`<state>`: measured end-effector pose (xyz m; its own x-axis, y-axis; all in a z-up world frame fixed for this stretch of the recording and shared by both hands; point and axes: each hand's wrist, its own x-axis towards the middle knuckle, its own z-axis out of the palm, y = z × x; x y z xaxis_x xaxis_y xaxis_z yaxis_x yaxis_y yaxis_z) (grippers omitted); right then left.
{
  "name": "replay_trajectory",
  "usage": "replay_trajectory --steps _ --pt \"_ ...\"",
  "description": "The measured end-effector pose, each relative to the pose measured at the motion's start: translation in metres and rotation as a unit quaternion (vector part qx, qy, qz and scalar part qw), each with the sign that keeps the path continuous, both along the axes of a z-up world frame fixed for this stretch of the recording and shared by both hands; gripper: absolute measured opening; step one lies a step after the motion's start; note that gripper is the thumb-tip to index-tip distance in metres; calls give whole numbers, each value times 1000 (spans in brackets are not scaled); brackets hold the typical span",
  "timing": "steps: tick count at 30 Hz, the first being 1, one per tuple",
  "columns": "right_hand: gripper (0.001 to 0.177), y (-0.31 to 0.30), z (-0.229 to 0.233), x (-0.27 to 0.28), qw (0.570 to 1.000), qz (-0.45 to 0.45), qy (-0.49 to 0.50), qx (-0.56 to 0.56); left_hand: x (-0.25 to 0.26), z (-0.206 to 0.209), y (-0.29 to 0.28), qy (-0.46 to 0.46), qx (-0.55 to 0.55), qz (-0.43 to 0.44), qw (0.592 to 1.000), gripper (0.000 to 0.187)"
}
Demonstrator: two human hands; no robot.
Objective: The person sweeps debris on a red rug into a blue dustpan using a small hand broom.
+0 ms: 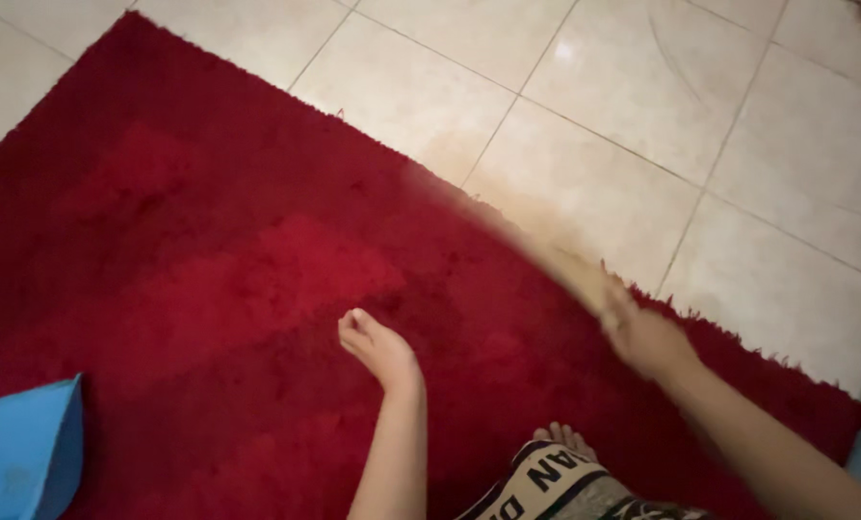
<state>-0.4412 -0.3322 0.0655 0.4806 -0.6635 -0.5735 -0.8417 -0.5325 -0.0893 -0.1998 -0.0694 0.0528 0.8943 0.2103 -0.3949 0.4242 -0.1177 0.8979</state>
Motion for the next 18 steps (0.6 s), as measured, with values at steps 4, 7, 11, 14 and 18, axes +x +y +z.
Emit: replay_trajectory --steps 4,7,11,14,18 --pt "58 21 10 2 993 53 -110 3 -3 -23 13 8 40 -26 999 57" --pt "47 36 -10 7 953 283 -106 28 4 -37 8 -66 63 -24 996 56" --pt "58 -11 -4 34 993 14 -112 -40 -1 -26 9 -9 11 -19 1000 56" --pt "55 1 4 41 993 -13 -116 -31 -3 -12 9 -8 15 -27 999 58" --pt "57 29 -12 34 938 334 -72 55 -1 3 -2 14 -36 -47 998 58"
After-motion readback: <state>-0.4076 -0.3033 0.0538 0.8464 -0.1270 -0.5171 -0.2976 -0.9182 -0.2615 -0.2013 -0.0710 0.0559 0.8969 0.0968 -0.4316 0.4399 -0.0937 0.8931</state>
